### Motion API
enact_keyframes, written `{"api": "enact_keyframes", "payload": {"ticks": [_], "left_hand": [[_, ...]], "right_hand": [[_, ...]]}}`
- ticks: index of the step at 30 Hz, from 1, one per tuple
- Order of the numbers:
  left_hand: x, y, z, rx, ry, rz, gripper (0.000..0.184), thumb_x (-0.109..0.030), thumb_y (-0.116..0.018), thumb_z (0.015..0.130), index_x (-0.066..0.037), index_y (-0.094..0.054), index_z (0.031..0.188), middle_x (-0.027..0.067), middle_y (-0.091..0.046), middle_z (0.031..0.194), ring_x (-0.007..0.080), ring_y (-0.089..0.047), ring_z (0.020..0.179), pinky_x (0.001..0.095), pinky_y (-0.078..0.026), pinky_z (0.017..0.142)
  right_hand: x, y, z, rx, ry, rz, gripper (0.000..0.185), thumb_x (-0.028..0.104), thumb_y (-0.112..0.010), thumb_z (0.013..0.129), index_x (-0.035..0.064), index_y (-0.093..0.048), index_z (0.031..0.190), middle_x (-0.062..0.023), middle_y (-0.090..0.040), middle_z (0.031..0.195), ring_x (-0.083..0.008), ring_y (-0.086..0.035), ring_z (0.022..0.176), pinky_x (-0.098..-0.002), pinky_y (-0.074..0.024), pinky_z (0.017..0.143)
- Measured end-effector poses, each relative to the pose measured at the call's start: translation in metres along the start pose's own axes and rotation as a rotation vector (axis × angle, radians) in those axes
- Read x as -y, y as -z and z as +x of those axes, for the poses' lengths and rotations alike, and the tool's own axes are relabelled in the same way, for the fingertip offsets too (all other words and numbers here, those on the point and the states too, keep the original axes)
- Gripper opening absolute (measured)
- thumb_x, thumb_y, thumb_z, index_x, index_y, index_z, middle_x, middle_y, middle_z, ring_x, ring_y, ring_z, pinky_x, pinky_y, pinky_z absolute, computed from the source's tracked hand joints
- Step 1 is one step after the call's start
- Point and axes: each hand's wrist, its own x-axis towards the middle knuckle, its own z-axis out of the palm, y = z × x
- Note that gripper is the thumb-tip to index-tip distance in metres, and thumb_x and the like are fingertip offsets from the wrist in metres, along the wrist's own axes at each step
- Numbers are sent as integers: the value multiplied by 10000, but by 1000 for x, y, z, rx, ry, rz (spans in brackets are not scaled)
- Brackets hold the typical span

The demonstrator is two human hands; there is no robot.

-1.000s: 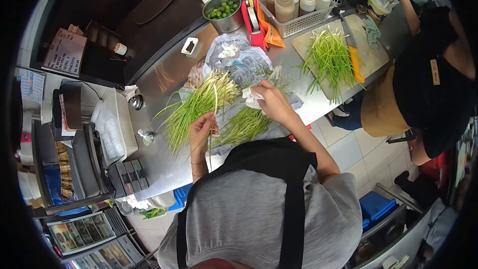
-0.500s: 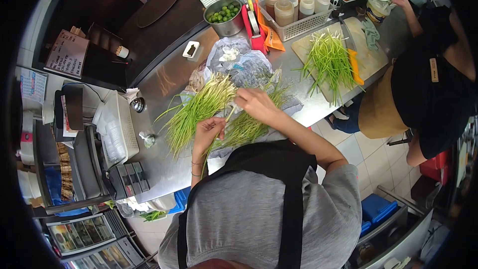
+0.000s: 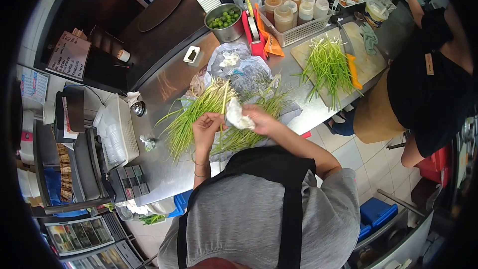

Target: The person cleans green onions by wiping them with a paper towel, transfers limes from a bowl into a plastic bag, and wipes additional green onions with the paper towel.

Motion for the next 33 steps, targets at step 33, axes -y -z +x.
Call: {"api": "enact_keyframes", "payload": {"ticks": [33], "left_hand": [[-69, 3, 70, 37, -276, -250, 151, -100, -568, 887, 18, -600, 976, 95, -633, 870, 89, -555, 660, 196, -446, 566]], "right_hand": [[19, -39, -34, 80, 173, -392, 179, 81, -584, 842, -1, -619, 998, -28, -650, 830, -81, -615, 672, -220, -492, 597]]}}
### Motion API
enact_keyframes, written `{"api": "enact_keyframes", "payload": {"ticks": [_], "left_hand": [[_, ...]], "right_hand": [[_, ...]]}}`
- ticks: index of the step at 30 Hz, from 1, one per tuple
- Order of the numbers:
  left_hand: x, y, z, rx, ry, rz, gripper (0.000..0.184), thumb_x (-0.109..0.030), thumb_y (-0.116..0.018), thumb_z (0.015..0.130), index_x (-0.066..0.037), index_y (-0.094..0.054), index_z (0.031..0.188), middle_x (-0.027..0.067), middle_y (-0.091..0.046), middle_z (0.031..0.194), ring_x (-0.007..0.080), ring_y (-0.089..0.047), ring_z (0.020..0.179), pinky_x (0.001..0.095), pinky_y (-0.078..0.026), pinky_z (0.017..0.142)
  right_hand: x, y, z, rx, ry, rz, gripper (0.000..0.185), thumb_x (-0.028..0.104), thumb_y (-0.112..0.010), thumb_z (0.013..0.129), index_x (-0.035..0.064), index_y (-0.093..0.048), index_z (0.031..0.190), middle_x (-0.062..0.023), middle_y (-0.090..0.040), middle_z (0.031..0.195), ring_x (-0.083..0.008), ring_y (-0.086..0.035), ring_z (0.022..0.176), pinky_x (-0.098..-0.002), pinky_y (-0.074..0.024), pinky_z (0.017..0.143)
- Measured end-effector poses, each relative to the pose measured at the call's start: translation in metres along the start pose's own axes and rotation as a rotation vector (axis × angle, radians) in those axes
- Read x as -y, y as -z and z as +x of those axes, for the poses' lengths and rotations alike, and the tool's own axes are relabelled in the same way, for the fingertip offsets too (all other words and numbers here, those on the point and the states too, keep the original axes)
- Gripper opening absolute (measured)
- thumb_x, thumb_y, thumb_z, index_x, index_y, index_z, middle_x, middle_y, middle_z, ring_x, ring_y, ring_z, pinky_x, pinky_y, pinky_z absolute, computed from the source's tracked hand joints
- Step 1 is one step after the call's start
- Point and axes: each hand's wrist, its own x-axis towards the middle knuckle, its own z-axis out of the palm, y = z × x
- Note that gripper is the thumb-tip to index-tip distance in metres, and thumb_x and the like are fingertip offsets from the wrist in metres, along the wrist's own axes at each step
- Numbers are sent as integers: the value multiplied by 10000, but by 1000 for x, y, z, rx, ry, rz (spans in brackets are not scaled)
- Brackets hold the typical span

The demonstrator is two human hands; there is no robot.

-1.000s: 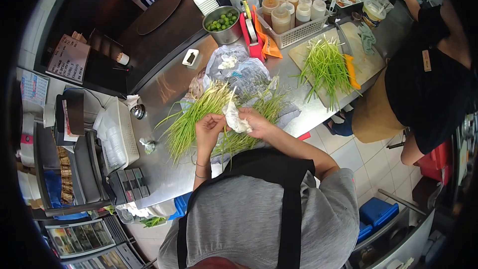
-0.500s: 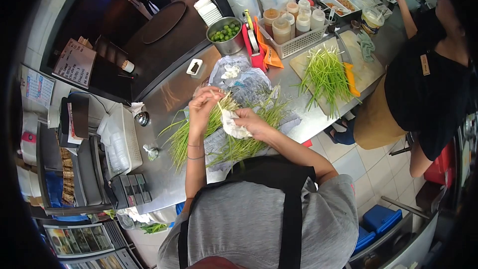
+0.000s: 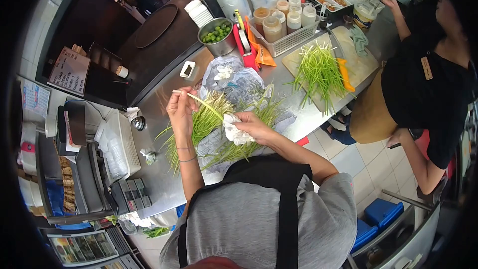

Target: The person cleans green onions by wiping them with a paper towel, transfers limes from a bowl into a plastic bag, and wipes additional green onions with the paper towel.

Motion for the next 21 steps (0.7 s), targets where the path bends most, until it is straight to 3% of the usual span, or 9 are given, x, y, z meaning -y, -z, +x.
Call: {"api": "enact_keyframes", "payload": {"ticks": [2, 5, 9, 10, 14, 18, 19, 21], "left_hand": [[0, -14, -7, 66, 110, -103, 186, -108, -561, 894, 23, -579, 1026, 111, -636, 878, 87, -563, 643, 186, -454, 538], [6, -26, -12, 148, 168, 71, 198, -89, -555, 891, 18, -576, 1056, 105, -640, 878, 89, -577, 661, 194, -469, 534], [19, -24, -13, 178, 112, 201, 192, -55, -547, 885, 36, -596, 1047, 91, -639, 882, 96, -579, 653, 224, -496, 562], [20, -25, -14, 151, 75, 187, 141, -55, -548, 884, 44, -618, 956, 126, -642, 922, 120, -601, 684, 245, -514, 607], [33, -38, -23, -71, -62, 116, 113, -49, -539, 891, 32, -611, 922, 134, -630, 949, 138, -608, 694, 260, -529, 646], [29, -39, -14, -187, -173, 0, 111, -59, -531, 903, 24, -600, 924, 115, -630, 948, 123, -601, 688, 252, -533, 671], [19, -36, -6, -155, -217, 2, 127, -62, -533, 903, 30, -602, 958, 108, -635, 926, 115, -603, 693, 237, -530, 663], [0, -48, 6, -60, -96, 105, 166, -58, -554, 885, 37, -606, 1010, 118, -638, 919, 138, -617, 713, 261, -536, 660]], "right_hand": [[3, 4, 2, -14, 24, 4, 189, 72, -578, 836, -1, -615, 1006, -27, -649, 830, -80, -614, 670, -220, -491, 593], [5, 7, 5, -3, 42, 3, 205, 64, -568, 827, -2, -610, 1017, -27, -650, 829, -80, -615, 668, -221, -492, 592], [6, 11, 4, -7, 87, 38, 215, 61, -557, 820, -1, -609, 1019, -31, -652, 827, -82, -618, 668, -220, -496, 593], [4, 14, 5, -37, 99, 65, 189, 77, -556, 831, 9, -613, 998, -40, -655, 827, -92, -626, 670, -223, -505, 600], [8, 13, 5, -212, 232, 373, 147, 107, -551, 857, 33, -601, 974, -51, -656, 853, -116, -640, 684, -247, -522, 610], [0, 32, 6, -310, 284, 434, 178, 90, -525, 867, 22, -582, 1021, -61, -651, 882, -132, -646, 721, -270, -531, 619], [1, 37, 2, -331, 303, 347, 181, 80, -523, 865, 15, -581, 1024, -60, -650, 874, -132, -645, 720, -272, -531, 621], [3, 44, -5, -371, 345, 169, 187, 59, -519, 862, 0, -579, 1030, -56, -648, 859, -133, -644, 720, -275, -532, 624]]}}
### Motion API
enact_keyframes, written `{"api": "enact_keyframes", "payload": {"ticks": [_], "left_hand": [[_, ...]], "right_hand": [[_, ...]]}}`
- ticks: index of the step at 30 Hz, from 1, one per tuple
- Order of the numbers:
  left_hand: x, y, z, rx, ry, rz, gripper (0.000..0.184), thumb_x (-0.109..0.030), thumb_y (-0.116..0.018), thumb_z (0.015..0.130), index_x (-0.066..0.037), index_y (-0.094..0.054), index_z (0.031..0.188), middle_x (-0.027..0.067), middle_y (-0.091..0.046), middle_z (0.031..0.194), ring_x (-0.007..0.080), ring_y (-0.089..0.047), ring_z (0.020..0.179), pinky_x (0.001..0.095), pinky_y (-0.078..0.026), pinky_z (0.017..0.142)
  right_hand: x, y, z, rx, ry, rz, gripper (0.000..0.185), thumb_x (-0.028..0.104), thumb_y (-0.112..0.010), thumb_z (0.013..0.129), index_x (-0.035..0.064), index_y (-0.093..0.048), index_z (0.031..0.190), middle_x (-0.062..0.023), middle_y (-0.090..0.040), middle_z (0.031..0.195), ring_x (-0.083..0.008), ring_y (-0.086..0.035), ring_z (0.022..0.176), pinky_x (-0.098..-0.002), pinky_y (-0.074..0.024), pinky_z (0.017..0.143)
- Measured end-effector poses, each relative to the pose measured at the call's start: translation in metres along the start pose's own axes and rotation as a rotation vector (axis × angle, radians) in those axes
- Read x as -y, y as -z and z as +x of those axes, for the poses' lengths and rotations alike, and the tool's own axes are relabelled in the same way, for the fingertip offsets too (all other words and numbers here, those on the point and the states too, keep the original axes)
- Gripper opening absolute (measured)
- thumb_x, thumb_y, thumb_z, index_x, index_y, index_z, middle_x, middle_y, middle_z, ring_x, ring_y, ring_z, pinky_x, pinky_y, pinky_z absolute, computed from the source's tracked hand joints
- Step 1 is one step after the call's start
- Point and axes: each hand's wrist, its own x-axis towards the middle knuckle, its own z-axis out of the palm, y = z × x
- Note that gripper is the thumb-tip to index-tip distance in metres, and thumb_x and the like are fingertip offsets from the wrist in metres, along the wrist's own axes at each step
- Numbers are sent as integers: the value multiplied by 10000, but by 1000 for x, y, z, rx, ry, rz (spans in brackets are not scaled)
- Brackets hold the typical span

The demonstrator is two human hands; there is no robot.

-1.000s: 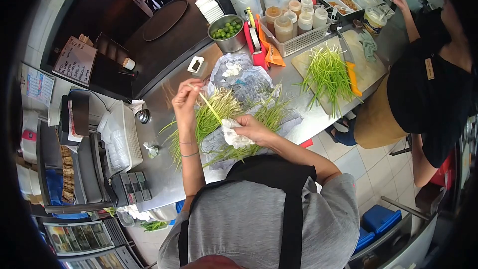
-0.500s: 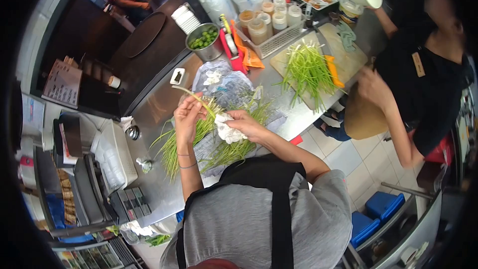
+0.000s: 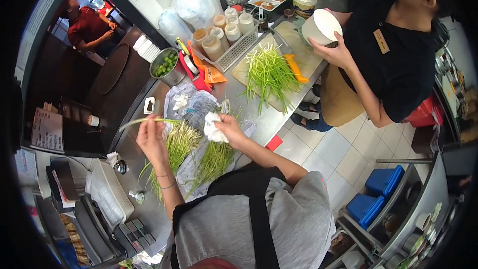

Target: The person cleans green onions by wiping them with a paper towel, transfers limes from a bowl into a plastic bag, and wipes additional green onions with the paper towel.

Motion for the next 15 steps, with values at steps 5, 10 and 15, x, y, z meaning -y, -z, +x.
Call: {"api": "enact_keyframes", "payload": {"ticks": [5, 10, 15], "left_hand": [[8, -112, 26, 607, 332, 81, 227, -81, -581, 870, 53, -601, 1052, 104, -642, 883, 148, -635, 732, 253, -545, 679], [111, -206, 56, 844, 507, 7, 275, -124, -610, 858, 57, -584, 1064, 97, -640, 903, 160, -640, 742, 246, -543, 624], [111, -180, 60, 783, 288, 295, 344, -185, -627, 853, 4, -567, 1134, 56, -637, 922, 114, -619, 774, 232, -524, 614]], "right_hand": [[-38, 5, 6, -20, 136, -543, 138, 99, -658, 791, -7, -653, 878, -3, -598, 729, -63, -514, 634, -248, -433, 589], [-93, 33, 31, 74, 360, -684, 243, 99, -669, 746, -25, -623, 950, -98, -612, 822, -149, -565, 791, -305, -456, 728], [-41, 11, 1, 143, 257, -736, 303, -28, -545, 758, 3, -597, 1055, -112, -624, 998, -178, -573, 976, -308, -453, 852]]}}
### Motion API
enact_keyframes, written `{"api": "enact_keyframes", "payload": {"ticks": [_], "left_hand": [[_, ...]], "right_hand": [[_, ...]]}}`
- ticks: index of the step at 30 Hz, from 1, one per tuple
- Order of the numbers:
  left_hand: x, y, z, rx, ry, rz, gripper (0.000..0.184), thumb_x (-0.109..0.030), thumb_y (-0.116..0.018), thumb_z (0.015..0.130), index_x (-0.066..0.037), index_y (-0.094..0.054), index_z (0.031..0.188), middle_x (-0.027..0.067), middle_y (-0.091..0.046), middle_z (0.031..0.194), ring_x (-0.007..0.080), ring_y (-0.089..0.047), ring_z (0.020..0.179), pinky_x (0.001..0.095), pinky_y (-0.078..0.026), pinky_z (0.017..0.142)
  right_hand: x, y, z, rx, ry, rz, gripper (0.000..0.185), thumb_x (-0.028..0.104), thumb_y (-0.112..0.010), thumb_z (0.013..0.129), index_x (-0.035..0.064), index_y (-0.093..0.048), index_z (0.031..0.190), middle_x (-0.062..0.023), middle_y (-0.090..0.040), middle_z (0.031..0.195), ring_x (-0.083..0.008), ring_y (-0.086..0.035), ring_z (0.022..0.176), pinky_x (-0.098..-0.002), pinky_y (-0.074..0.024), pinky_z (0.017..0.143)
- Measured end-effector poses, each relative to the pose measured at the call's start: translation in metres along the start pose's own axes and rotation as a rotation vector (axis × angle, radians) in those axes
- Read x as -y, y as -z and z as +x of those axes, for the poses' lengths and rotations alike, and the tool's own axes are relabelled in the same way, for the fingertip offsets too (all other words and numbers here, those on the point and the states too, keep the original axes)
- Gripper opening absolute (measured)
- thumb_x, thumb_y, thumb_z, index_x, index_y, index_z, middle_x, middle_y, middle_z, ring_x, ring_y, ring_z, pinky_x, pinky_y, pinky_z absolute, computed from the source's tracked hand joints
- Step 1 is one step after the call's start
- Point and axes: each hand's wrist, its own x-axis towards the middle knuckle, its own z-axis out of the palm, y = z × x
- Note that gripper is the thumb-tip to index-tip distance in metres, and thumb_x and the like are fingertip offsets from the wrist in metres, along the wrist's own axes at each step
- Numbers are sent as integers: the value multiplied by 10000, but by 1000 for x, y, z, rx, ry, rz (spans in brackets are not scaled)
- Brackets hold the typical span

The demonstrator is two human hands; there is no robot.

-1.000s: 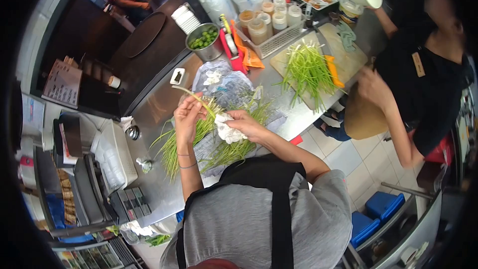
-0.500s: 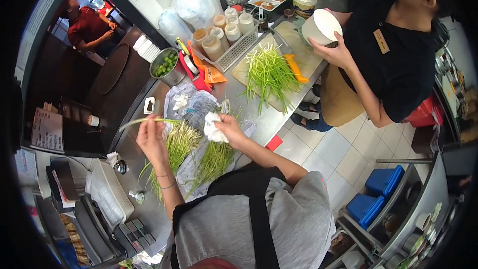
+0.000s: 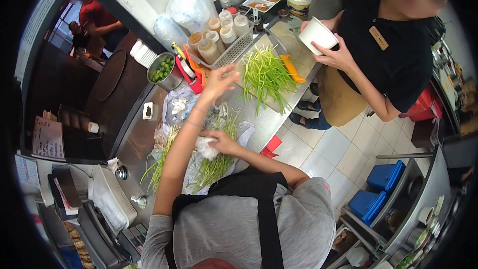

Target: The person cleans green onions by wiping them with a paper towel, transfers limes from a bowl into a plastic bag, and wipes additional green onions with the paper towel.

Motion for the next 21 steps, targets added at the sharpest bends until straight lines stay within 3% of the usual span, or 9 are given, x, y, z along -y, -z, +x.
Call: {"api": "enact_keyframes", "payload": {"ticks": [2, 3, 4, 5, 7, 12, 15, 19, 21], "left_hand": [[-2, 39, -30, -55, -28, -55, 361, -194, -633, 850, -10, -563, 1152, 46, -625, 959, 94, -603, 796, 231, -509, 641], [1, 61, -49, -86, -17, -80, 365, -194, -637, 847, -14, -564, 1156, 43, -615, 991, 85, -594, 815, 232, -500, 669], [7, 82, -71, -124, 7, -46, 384, -188, -635, 848, -22, -546, 1183, 35, -608, 1027, 89, -586, 861, 237, -494, 696], [12, 101, -93, -156, 19, -8, 405, -183, -633, 849, -31, -529, 1210, 28, -602, 1064, 93, -577, 907, 243, -487, 724], [20, 108, -131, -181, 62, -13, 443, -147, -635, 839, -40, -497, 1247, 23, -597, 1091, 100, -565, 964, 253, -476, 765], [70, 70, -201, -149, 80, -304, 545, 12, -647, 773, -34, -431, 1272, 45, -609, 1024, 113, -572, 945, 259, -468, 795], [77, 50, -219, -304, 38, -468, 556, 84, -628, 739, -22, -430, 1248, 54, -610, 991, 116, -583, 908, 258, -471, 794], [84, 40, -245, -423, 40, -304, 382, 81, -600, 756, -11, -503, 1114, 45, -610, 959, 113, -592, 883, 251, -484, 775], [94, 36, -255, -491, 92, -410, 314, 82, -578, 765, -18, -521, 1058, 42, -618, 935, 104, -603, 791, 240, -504, 663]], "right_hand": [[0, 13, 4, -14, 23, 69, 372, -91, -465, 749, 25, -589, 1080, -88, -632, 1004, -172, -585, 977, -293, -466, 842], [8, 20, 5, -9, -118, 217, 406, -111, -447, 742, 41, -570, 1098, -74, -636, 1008, -159, -603, 937, -273, -483, 803], [4, 27, 9, -5, -109, 356, 421, -118, -453, 743, 50, -542, 1119, -68, -642, 1002, -147, -616, 903, -262, -496, 773], [28, 31, 8, -28, -251, 482, 390, -105, -469, 761, 36, -527, 1121, -77, -643, 994, -144, -617, 901, -267, -497, 773], [29, 38, 12, -21, -229, 531, 323, -69, -511, 796, 19, -526, 1106, -82, -645, 995, -137, -620, 895, -264, -497, 771], [40, 27, 15, 26, -239, 415, 213, 1, -611, 804, 28, -561, 1010, -39, -636, 907, -92, -602, 808, -230, -477, 711], [36, 27, 15, 87, -208, 337, 154, 17, -645, 796, 37, -587, 937, -5, -623, 841, -66, -584, 749, -208, -457, 674], [39, 39, 10, 88, -224, 199, 81, 4, -637, 801, 39, -591, 858, 6, -612, 808, -55, -567, 717, -201, -439, 659], [49, 38, 5, 107, -208, 236, 126, -12, -627, 801, 27, -603, 918, 0, -621, 835, -55, -567, 730, -195, -437, 666]]}}
